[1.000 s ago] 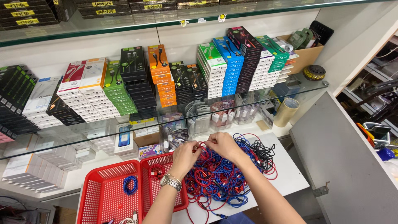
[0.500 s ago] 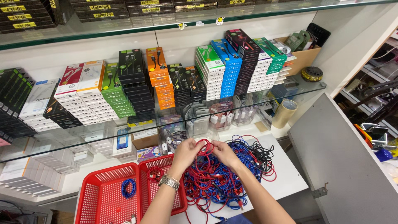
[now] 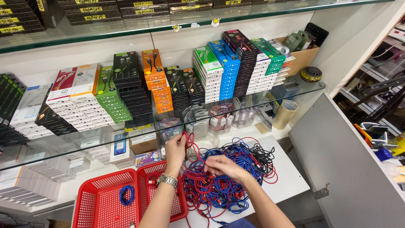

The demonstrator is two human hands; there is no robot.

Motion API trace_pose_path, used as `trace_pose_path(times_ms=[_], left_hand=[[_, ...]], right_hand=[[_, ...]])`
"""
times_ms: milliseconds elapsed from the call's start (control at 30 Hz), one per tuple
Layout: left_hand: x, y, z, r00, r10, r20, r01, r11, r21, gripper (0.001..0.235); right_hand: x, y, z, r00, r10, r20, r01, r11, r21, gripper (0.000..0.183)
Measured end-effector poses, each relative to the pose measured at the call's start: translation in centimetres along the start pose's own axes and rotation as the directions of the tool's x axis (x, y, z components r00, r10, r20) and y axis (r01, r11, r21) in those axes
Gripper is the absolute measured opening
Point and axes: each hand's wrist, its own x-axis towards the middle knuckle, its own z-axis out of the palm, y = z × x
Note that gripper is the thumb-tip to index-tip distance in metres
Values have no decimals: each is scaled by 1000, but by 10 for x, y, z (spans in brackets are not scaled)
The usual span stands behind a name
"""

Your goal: The person untangles and coils red and blue cables from a mixed pile on a counter, then places the coiled cables into a red plastic basket. The person handles the cables by hand, separating them by color and organizing them into neat loops.

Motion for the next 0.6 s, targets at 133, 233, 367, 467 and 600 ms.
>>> trace_pose_path(times_ms=[133,233,367,467,600], left_hand=[[-6,-15,8,967,-32,254,50,997,-67,28],[-16,-10,11,693,-146,706,369,913,-174,29],[-22,2,7,436,-92,895,626,746,-228,24],[-24,12,11,418,-115,901,716,652,-248,25],[-30,19,18,418,-39,908,734,603,-312,26]], right_hand=[[-7,-33,-35,926,-177,-333,142,982,-126,34],[-4,-56,-60,760,-321,-565,9,875,-485,27],[-19,-62,-55,655,-533,-536,-374,387,-843,33],[-22,-54,-29,587,-796,-150,-198,39,-979,68],[-15,-31,-5,736,-663,-139,186,395,-900,38]])
